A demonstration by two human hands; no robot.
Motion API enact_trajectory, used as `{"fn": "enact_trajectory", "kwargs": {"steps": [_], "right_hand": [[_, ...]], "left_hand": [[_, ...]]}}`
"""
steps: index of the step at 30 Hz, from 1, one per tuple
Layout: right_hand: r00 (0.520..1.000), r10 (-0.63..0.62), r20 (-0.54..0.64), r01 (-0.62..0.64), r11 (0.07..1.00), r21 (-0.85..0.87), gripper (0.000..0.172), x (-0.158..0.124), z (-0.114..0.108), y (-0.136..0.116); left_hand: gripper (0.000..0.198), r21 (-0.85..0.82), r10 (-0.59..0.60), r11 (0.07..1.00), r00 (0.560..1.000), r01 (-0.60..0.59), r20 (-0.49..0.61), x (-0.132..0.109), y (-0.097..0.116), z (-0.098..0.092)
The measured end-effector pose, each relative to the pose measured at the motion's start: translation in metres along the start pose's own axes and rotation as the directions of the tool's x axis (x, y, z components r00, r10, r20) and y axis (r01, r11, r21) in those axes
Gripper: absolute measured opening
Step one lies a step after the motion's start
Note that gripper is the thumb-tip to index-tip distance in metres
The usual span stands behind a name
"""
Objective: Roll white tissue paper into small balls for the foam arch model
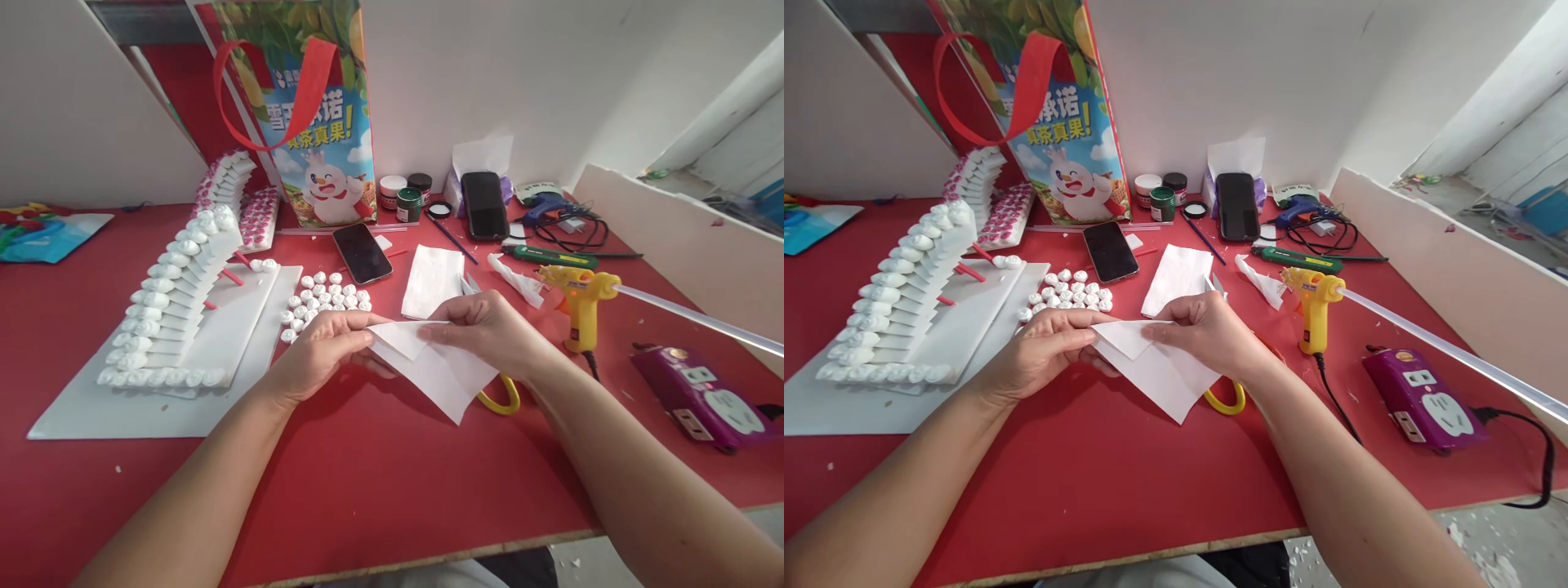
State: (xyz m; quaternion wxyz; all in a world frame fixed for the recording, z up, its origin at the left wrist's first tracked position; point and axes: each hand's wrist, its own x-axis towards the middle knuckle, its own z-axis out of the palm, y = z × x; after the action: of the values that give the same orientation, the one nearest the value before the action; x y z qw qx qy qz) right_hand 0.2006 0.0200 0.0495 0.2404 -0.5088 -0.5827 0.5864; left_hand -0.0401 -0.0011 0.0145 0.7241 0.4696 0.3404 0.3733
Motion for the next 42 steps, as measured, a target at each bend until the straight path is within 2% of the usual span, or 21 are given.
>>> {"fn": "enact_trajectory", "kwargs": {"steps": [3,8,14,20,24,31,36,42], "right_hand": [[1.0,-0.023,-0.01,0.023,0.999,-0.033,0.025,0.001,0.001,0.002],[0.999,-0.05,-0.013,0.049,0.998,-0.05,0.025,0.002,0.004,0.004],[0.997,-0.068,0.036,0.064,0.992,0.108,0.029,0.002,0.007,0.005],[0.984,-0.176,0.009,0.167,0.947,0.273,0.015,0.002,0.005,0.005],[0.984,-0.173,0.038,0.154,0.942,0.297,0.013,0.001,0.0,0.007],[0.98,-0.196,0.037,0.189,0.971,0.144,0.013,-0.005,0.001,-0.003],[0.976,-0.214,0.045,0.21,0.974,0.08,0.016,-0.004,0.004,-0.002],[0.96,-0.258,0.108,0.257,0.966,0.028,0.018,-0.004,0.0,0.0]], "left_hand": [[0.031,0.018,-0.009,1.0,1.0,0.009,0.019,-0.001,0.004,0.005],[0.025,0.157,-0.026,0.987,0.998,0.036,-0.064,0.0,0.006,0.011],[0.025,0.109,0.027,0.994,0.996,-0.017,-0.088,0.002,0.001,0.005],[0.024,0.011,0.077,0.997,0.991,-0.076,-0.113,0.0,0.0,0.005],[0.021,-0.059,0.114,0.991,0.99,-0.119,-0.081,-0.002,0.002,0.004],[0.036,-0.071,0.0,0.998,1.0,0.001,0.014,-0.002,0.01,0.002],[0.03,0.019,-0.056,0.998,0.997,0.057,-0.059,-0.001,0.009,0.005],[0.026,0.013,-0.05,0.999,0.996,0.052,-0.075,0.001,0.007,0.005]]}}
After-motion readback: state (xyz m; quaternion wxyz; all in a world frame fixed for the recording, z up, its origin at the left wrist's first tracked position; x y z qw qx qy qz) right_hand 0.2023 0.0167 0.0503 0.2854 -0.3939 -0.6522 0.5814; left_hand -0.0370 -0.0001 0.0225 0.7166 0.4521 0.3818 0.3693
